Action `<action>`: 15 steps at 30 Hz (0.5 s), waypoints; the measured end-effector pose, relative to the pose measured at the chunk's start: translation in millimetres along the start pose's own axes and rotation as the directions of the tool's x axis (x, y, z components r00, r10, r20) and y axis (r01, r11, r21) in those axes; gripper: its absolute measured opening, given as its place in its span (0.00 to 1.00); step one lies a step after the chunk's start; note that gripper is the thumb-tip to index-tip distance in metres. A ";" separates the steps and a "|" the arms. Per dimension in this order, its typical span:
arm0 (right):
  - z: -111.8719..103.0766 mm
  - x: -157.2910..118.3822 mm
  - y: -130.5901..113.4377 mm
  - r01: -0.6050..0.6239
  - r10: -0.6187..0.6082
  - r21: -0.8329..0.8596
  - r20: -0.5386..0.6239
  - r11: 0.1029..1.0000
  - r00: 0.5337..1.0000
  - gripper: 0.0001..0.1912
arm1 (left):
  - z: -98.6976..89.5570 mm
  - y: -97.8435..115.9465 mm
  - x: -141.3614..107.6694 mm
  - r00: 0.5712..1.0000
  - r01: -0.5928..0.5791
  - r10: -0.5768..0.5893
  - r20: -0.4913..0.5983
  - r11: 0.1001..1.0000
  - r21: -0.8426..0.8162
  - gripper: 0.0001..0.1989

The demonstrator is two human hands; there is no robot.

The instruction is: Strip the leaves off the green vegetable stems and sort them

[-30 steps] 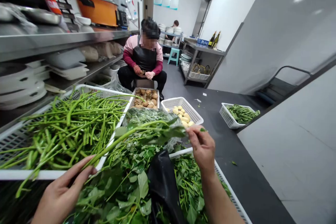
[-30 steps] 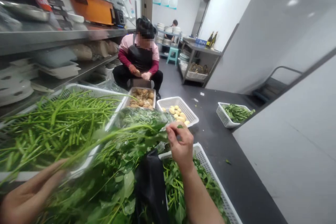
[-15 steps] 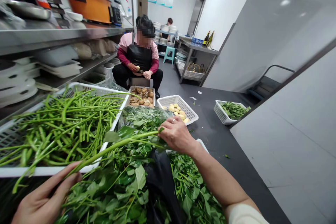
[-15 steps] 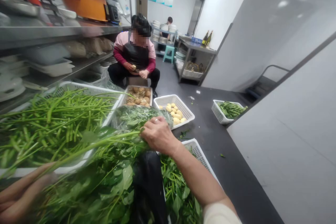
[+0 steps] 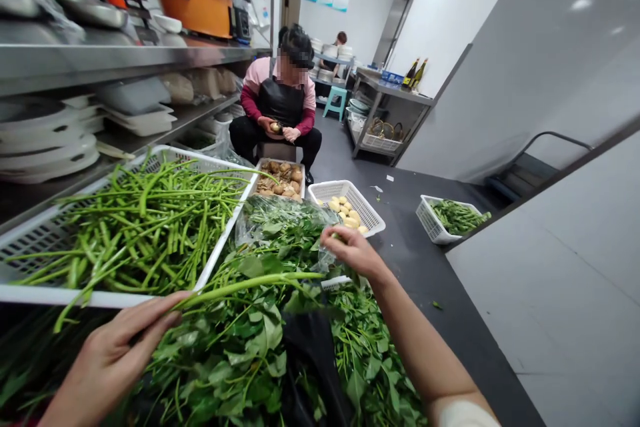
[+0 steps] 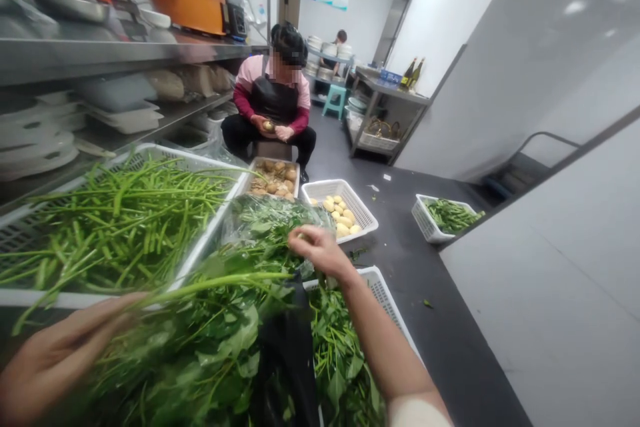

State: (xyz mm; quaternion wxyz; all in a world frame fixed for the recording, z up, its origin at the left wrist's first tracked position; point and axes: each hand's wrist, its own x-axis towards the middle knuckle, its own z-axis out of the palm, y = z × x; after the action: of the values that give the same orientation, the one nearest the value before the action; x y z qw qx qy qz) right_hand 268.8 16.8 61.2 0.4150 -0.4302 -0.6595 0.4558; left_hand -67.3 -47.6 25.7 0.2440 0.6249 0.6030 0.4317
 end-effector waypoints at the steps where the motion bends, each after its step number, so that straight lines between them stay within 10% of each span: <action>1: 4.6 1.2 -7.0 0.025 -0.011 -0.075 0.177 0.997 0.984 0.10 | -0.5 3.3 2.1 0.999 -0.020 0.020 0.027 1.000 0.001 0.10; 4: 18.9 2.6 -20.0 0.043 0.009 -0.086 0.530 0.995 0.848 0.11 | -2.4 10.5 7.0 0.995 -0.054 0.054 0.085 0.999 -0.002 0.09; 8: 43.0 -3.1 -14.1 -0.151 0.089 0.041 0.650 0.988 0.755 0.13 | -2.4 13.4 6.8 0.993 -0.060 0.060 0.103 0.998 0.000 0.10; 12: 62.2 1.2 17.3 -0.275 0.257 0.205 0.110 0.939 0.960 0.10 | 18.3 20.3 -2.4 0.994 -0.021 0.021 0.108 1.000 0.000 0.12; 15: 44.2 2.1 48.4 -0.225 0.394 0.435 -0.351 0.872 0.849 0.13 | 40.4 23.9 -11.8 0.989 0.071 -0.070 0.128 0.997 -0.006 0.17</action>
State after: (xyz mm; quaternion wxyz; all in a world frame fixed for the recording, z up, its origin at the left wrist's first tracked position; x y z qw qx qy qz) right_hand 235.8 18.4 4.5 0.5441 -0.5339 -0.3715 0.5300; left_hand -19.5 -53.9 21.9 0.3003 0.6281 0.6057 0.3852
